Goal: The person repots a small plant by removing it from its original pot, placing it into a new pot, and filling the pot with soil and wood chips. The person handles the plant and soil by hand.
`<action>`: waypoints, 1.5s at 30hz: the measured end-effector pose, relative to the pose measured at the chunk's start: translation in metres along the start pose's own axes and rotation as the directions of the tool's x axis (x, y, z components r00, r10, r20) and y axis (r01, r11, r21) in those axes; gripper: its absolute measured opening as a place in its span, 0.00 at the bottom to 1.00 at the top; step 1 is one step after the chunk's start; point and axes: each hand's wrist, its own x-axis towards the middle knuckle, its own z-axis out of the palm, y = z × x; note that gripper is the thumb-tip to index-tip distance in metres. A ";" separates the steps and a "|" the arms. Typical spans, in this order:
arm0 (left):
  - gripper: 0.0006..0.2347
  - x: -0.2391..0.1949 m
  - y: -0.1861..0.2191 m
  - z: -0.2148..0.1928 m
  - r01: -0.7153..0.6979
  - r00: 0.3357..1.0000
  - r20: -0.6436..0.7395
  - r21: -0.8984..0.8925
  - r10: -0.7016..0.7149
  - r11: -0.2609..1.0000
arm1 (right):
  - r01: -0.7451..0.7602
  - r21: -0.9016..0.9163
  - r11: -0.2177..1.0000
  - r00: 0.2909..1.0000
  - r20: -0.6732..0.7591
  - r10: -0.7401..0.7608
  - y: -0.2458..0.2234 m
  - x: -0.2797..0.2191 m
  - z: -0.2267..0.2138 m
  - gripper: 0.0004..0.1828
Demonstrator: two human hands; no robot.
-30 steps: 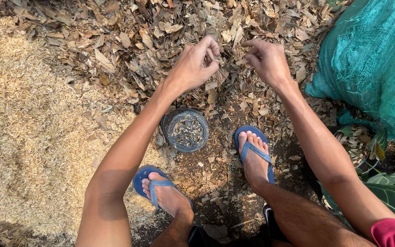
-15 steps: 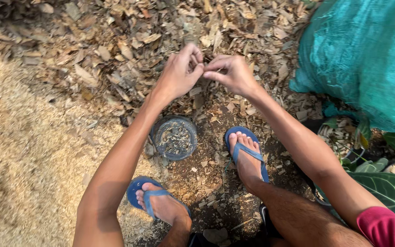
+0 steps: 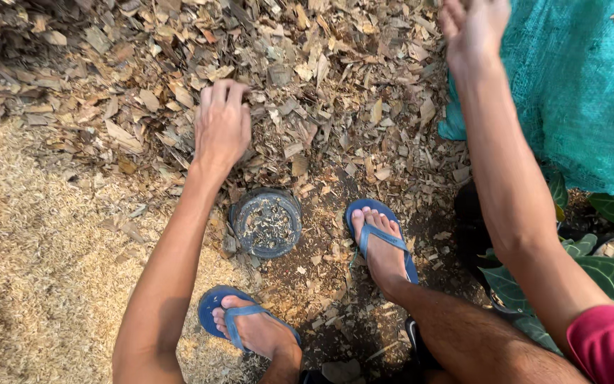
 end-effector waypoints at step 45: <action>0.17 -0.011 0.049 -0.019 -0.043 0.998 -0.053 -0.451 0.021 0.892 | 0.551 -0.453 0.701 0.713 0.693 -0.113 0.047 -0.138 0.114 0.06</action>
